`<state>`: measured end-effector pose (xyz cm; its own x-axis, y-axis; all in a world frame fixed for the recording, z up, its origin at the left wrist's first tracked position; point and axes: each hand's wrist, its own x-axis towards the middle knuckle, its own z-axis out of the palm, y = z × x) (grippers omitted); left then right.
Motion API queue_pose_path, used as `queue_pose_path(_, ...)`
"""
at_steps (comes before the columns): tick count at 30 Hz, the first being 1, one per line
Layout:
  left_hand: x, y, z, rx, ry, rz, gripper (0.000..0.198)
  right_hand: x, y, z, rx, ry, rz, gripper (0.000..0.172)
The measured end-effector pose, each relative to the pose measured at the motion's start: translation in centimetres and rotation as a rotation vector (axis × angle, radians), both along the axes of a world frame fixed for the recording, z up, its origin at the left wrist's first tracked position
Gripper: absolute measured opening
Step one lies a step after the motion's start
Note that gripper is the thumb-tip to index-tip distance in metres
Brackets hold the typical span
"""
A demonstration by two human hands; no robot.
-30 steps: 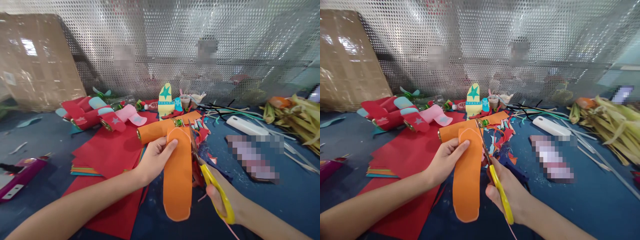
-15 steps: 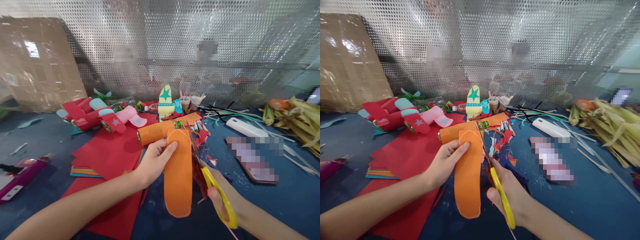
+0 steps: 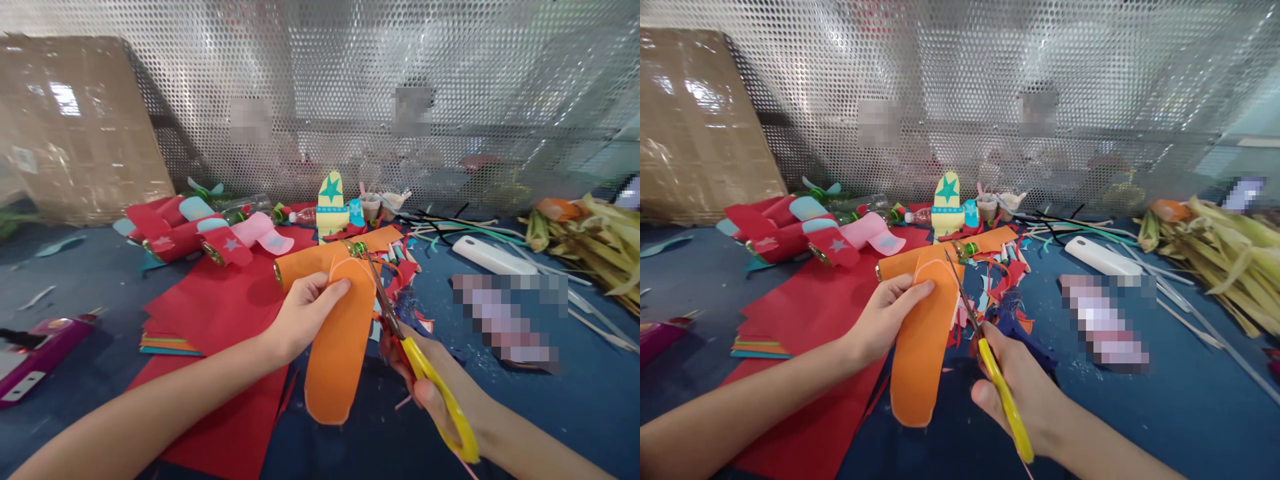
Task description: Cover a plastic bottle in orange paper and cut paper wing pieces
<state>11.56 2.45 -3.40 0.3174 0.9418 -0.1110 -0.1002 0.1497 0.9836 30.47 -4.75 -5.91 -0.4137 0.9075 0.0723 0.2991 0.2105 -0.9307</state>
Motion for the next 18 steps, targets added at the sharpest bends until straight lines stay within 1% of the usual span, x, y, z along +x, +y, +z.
queue_pose_path(2,0.0,0.1,0.1,0.006,0.005,-0.010,0.033,0.1,0.0,0.0,-0.054,0.011,0.001,0.072)
queue_pose_path(8,-0.1,0.4,0.2,0.028,0.050,0.010,0.033,0.2,-0.1,-0.5,-0.069,-0.014,-0.050,0.076)
queue_pose_path(13,-0.4,0.7,0.2,0.024,0.084,-0.034,0.029,0.3,0.0,-0.6,-0.098,0.010,-0.049,0.075)
queue_pose_path(16,-0.5,0.8,0.4,0.031,0.077,-0.060,0.028,0.4,0.0,-0.9,-0.122,0.014,-0.038,0.076)
queue_pose_path(18,-0.5,0.9,0.4,0.039,0.073,-0.058,0.028,0.5,0.0,-1.2,-0.106,0.014,-0.044,0.075)
